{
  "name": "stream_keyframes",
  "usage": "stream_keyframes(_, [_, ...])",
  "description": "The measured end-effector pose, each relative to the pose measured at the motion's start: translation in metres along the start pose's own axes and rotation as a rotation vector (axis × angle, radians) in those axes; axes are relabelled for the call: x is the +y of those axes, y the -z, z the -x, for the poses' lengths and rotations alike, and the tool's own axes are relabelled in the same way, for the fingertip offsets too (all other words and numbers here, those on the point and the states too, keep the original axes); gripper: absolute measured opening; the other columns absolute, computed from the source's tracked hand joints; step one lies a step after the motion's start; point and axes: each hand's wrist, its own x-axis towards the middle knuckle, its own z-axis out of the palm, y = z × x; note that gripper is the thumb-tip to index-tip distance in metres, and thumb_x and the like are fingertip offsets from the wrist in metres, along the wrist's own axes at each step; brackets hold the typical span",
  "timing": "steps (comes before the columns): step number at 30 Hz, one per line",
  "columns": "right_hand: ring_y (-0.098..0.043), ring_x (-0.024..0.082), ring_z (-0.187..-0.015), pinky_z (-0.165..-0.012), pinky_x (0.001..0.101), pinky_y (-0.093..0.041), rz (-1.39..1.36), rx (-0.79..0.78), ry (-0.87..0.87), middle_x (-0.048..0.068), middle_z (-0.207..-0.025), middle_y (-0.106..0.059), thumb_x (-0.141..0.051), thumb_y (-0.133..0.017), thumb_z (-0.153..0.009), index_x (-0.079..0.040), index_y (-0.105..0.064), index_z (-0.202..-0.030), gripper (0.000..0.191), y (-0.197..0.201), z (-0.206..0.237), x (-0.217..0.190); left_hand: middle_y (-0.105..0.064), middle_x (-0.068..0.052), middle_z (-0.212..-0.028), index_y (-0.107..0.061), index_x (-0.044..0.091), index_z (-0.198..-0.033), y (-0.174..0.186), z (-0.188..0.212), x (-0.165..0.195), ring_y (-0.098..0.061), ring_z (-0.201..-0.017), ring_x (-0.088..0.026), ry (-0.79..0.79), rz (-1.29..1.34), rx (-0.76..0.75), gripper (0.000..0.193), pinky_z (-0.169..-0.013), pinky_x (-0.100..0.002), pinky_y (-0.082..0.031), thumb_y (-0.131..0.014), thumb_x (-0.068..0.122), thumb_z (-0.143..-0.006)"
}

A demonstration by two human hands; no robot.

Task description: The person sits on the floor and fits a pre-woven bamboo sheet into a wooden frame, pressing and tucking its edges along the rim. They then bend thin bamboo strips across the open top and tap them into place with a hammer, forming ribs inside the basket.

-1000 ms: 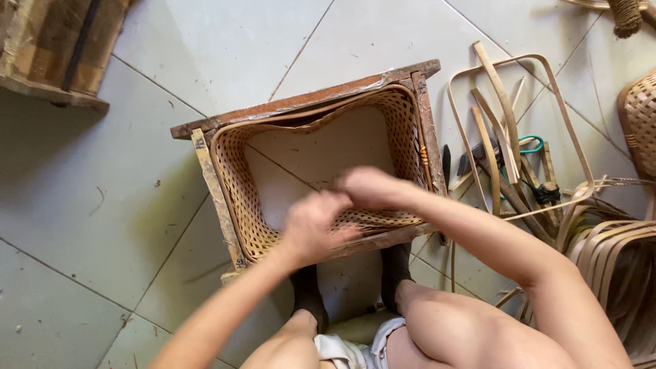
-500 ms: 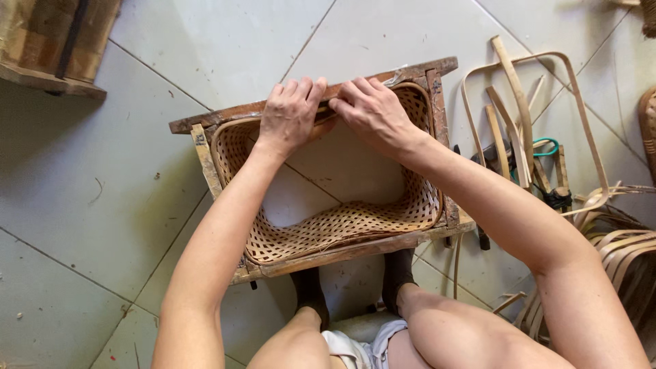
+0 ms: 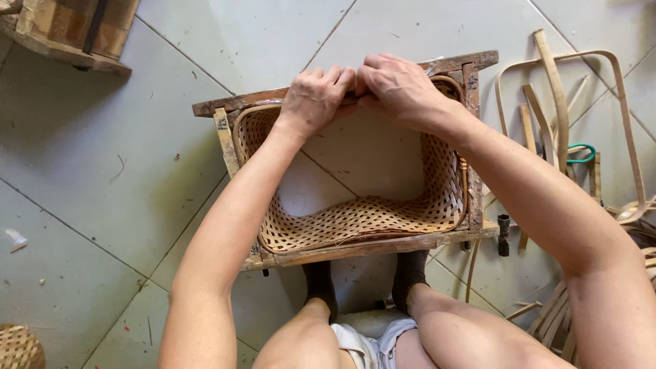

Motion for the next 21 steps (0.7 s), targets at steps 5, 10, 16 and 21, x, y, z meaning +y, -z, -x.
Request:
stream_keyframes(5, [-0.063, 0.032, -0.109, -0.096, 0.0450, -0.050, -0.201, 0.147, -0.143, 0.011, -0.112, -0.067, -0.015, -0.085, -0.088, -0.005, -0.067, -0.110, 0.030, 0.011, 0.033, 0.009, -0.067, -0.006, -0.083, -0.061, 0.010, -0.104, -0.002, -0.003, 0.002, -0.067, -0.063, -0.022, -0.033, 0.007, 0.075, 0.030, -0.058, -0.037, -0.056, -0.064, 0.040, -0.099])
stream_keyframes(10, [-0.058, 0.039, -0.120, -0.105, 0.0609, -0.032, 0.611, 0.136, -0.371, 0.021, -0.128, -0.063, -0.017, -0.085, -0.057, -0.006, -0.058, -0.141, 0.089, -0.007, 0.064, 0.055, -0.067, -0.001, -0.082, -0.063, 0.010, -0.105, -0.007, -0.003, 0.000, -0.066, -0.064, -0.013, -0.055, -0.101, 0.059, 0.004, -0.055, -0.028, -0.054, -0.065, 0.012, -0.103])
stream_keyframes(16, [-0.055, 0.035, -0.133, -0.125, 0.0663, -0.023, 0.461, -0.101, -0.552, 0.013, -0.138, -0.061, 0.002, -0.076, -0.086, -0.012, -0.054, -0.145, 0.065, -0.018, 0.074, 0.067, -0.068, -0.002, -0.083, -0.063, 0.011, -0.106, -0.008, -0.001, 0.003, -0.065, -0.063, -0.014, -0.022, -0.075, 0.034, 0.012, -0.055, -0.030, -0.054, -0.071, 0.017, -0.100])
stream_keyframes(21, [-0.058, 0.034, -0.121, -0.107, 0.0624, -0.027, 0.611, 0.168, -0.288, 0.016, -0.129, -0.064, -0.015, -0.080, -0.059, -0.009, -0.057, -0.142, 0.086, 0.008, 0.074, 0.041, -0.069, -0.017, -0.110, -0.062, 0.004, -0.125, 0.023, 0.000, 0.022, -0.068, -0.094, -0.030, 0.012, -0.047, 0.089, 0.072, -0.088, -0.047, -0.057, -0.077, 0.046, -0.070])
